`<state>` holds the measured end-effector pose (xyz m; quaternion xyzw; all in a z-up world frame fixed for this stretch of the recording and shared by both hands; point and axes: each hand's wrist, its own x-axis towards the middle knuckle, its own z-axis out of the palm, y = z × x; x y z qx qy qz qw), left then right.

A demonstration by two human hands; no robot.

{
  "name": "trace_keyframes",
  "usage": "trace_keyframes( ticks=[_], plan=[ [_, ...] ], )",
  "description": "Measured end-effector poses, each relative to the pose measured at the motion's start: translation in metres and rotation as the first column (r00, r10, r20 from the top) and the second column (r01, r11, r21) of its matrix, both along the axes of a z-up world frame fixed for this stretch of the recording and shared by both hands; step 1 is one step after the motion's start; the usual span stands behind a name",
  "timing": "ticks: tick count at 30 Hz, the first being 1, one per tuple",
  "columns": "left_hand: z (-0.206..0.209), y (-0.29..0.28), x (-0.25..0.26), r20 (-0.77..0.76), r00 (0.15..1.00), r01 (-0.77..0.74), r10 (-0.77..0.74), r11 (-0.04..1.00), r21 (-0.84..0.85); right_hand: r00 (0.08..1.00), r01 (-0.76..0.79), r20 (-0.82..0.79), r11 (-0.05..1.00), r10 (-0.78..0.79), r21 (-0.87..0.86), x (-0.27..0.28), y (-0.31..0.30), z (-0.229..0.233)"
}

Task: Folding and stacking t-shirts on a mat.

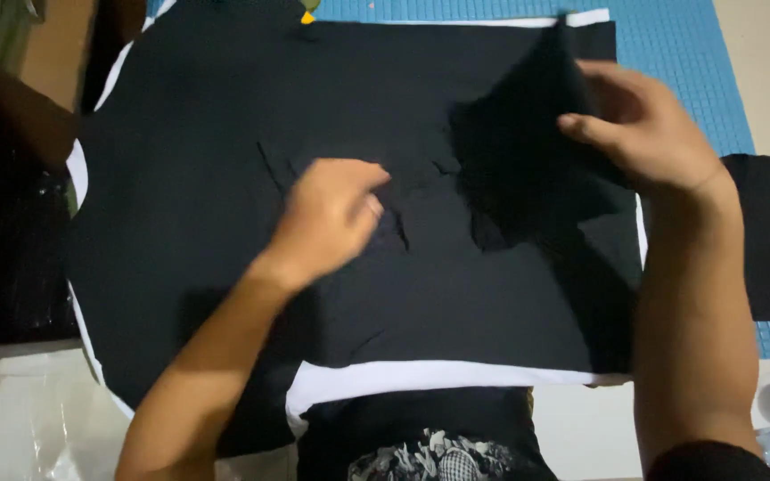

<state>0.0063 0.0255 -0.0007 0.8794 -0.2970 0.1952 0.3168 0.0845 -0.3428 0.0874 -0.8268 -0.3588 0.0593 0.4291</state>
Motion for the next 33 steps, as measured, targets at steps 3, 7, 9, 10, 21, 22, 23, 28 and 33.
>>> trace_keyframes(
  ticks=[3, 7, 9, 10, 21, 22, 23, 28, 33],
  plan=[
    [0.012, 0.025, 0.008, -0.668, 0.743, -0.371, 0.029, 0.849, -0.376, 0.996, 0.079, -0.027, 0.996, -0.08, -0.043, -0.011, 0.06, 0.012],
    [0.004, 0.022, 0.008, -0.797, 0.528, -0.515, -0.294, 0.635, -0.576, 0.996, 0.095, 0.007, 0.99, -0.094, -0.1, -0.021, 0.156, -0.015],
    [-0.007, 0.022, 0.007, -0.75, 0.463, -0.469, -0.473, 0.587, -0.66, 0.99, 0.1, 0.106, 0.993, -0.094, -0.06, -0.016, 0.194, -0.066],
    [-0.012, 0.021, 0.009, -0.75, 0.465, -0.47, -0.471, 0.587, -0.659, 0.99, 0.098, 0.106, 0.993, -0.091, -0.059, -0.021, 0.204, -0.071],
    [-0.027, 0.094, -0.002, -0.775, 0.627, -0.493, -0.077, 0.732, -0.471, 0.952, 0.302, 0.098, 0.945, -0.291, -0.123, 0.03, 0.131, -0.085],
    [-0.021, 0.098, -0.003, -0.776, 0.626, -0.494, -0.076, 0.732, -0.47, 0.952, 0.301, 0.096, 0.946, -0.291, -0.122, 0.039, 0.122, -0.092],
    [-0.015, 0.103, -0.004, -0.832, 0.554, -0.484, -0.041, 0.797, -0.361, 0.942, 0.329, 0.054, 0.887, -0.33, -0.325, 0.047, 0.113, -0.099],
    [0.035, 0.101, -0.015, -0.905, 0.426, -0.387, -0.014, 0.901, -0.196, 0.944, 0.125, -0.142, 0.72, -0.299, -0.683, 0.014, 0.134, -0.061],
    [0.018, 0.122, -0.017, -0.908, 0.413, -0.432, 0.066, 0.892, -0.132, 0.932, 0.133, -0.12, 0.633, -0.341, -0.762, 0.006, 0.159, -0.057]
  ],
)
